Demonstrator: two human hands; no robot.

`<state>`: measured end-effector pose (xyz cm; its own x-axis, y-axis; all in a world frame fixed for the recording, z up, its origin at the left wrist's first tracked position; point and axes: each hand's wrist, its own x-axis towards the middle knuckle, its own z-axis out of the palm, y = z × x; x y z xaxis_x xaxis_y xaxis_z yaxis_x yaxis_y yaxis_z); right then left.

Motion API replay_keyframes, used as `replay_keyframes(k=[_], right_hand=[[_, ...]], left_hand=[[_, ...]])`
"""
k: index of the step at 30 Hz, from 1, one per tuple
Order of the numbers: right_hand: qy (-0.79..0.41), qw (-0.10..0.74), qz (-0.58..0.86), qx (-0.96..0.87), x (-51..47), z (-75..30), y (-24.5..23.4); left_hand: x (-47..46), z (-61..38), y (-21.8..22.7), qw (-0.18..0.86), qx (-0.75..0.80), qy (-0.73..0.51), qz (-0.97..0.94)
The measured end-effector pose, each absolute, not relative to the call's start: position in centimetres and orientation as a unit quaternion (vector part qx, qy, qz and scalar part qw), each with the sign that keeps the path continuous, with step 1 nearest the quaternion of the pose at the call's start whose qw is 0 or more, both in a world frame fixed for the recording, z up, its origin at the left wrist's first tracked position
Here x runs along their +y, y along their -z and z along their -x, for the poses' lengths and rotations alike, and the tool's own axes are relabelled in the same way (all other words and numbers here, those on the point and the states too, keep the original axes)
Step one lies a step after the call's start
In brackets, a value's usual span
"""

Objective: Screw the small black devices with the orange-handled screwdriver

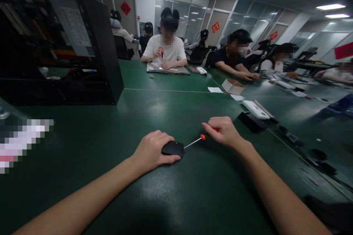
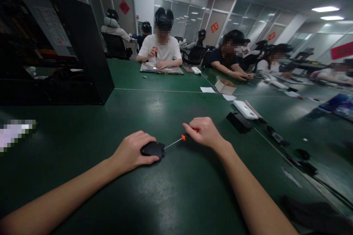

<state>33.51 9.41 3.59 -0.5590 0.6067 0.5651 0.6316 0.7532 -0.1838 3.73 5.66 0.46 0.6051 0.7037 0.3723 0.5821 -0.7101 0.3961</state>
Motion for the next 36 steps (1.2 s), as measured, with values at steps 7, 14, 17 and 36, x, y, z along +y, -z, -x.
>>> replay_keyframes(k=[7,14,17,36], right_hand=[[0.036,0.306,0.358,-0.882,9.4,-34.0,-3.7],[0.02,0.292,0.36,-0.886,9.4,-33.9,-3.5],[0.008,0.289,0.37,-0.883,9.4,-33.9,-3.6],[0.033,0.163,0.446,-0.879,10.8,-31.7,0.4]], left_hand=[[5.7,-3.7,-0.4,0.124,0.363,-0.251,-0.889],[5.7,-3.7,-0.3,0.122,0.361,-0.253,-0.889],[5.7,-3.7,-0.4,0.121,0.361,-0.25,-0.89],[5.6,-3.7,-0.5,0.146,0.351,-0.277,-0.882]])
